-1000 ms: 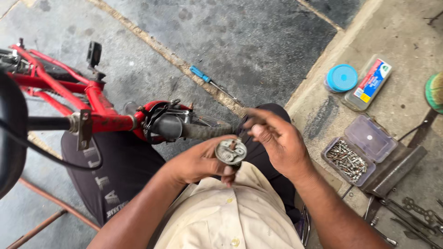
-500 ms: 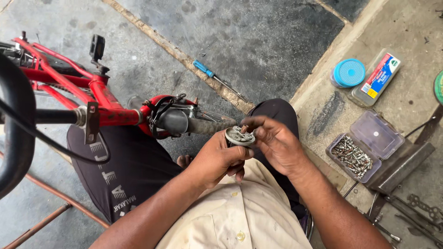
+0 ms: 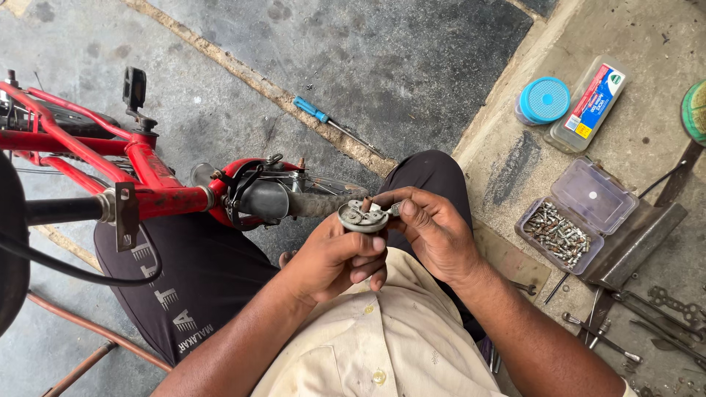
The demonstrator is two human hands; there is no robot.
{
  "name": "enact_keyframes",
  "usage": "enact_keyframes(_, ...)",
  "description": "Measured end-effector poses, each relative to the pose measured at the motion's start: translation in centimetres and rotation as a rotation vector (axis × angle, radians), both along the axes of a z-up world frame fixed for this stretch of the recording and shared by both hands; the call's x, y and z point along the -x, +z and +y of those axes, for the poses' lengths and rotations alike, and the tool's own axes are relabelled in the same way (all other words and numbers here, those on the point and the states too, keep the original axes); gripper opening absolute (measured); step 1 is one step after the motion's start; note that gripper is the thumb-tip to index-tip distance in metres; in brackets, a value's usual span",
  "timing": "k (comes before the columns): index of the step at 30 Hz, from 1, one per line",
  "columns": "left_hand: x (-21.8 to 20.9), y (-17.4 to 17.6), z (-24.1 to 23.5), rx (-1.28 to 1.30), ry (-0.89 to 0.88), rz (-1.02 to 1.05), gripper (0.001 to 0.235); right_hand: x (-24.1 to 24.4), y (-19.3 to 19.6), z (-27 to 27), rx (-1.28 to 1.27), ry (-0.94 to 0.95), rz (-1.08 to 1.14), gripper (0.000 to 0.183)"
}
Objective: The person sits on the floor and uses pliers to adjust a small metal bicycle bell held in their hands. They repeatedly squeeze the pliers on the bell mechanism. Finally, they attach the bell to the bicycle handlebar.
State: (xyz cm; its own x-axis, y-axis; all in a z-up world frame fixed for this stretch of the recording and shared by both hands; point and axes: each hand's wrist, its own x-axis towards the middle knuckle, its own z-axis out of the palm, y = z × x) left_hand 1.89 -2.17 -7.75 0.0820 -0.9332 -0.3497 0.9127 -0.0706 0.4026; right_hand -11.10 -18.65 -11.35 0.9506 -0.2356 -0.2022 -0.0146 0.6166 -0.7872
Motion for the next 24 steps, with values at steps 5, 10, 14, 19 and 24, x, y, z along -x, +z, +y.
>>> enact_keyframes(5,0.2,-0.7,0.3,0.11,-0.033,0.095,0.012,-0.3,0.0,0.2,0.183,-0.052,0.048,0.042)
enact_keyframes(10,-0.1,-0.8,-0.1,0.046,-0.017,0.01,0.015,-0.1,0.2,-0.1,0.087,-0.005,0.033,0.04)
enact_keyframes(14,0.1,-1.0,-0.4,-0.004,-0.016,-0.068,0.019,-0.1,0.0,-0.1,-0.035,-0.011,0.029,0.039)
enact_keyframes(19,0.5,-1.1,-0.4,0.032,-0.007,-0.073,0.01,-0.2,-0.5,-0.2,0.053,0.002,0.04,0.044)
enact_keyframes(24,0.5,-1.2,-0.3,0.009,-0.023,-0.066,0.021,0.4,0.3,-0.3,0.043,0.053,-0.026,0.056)
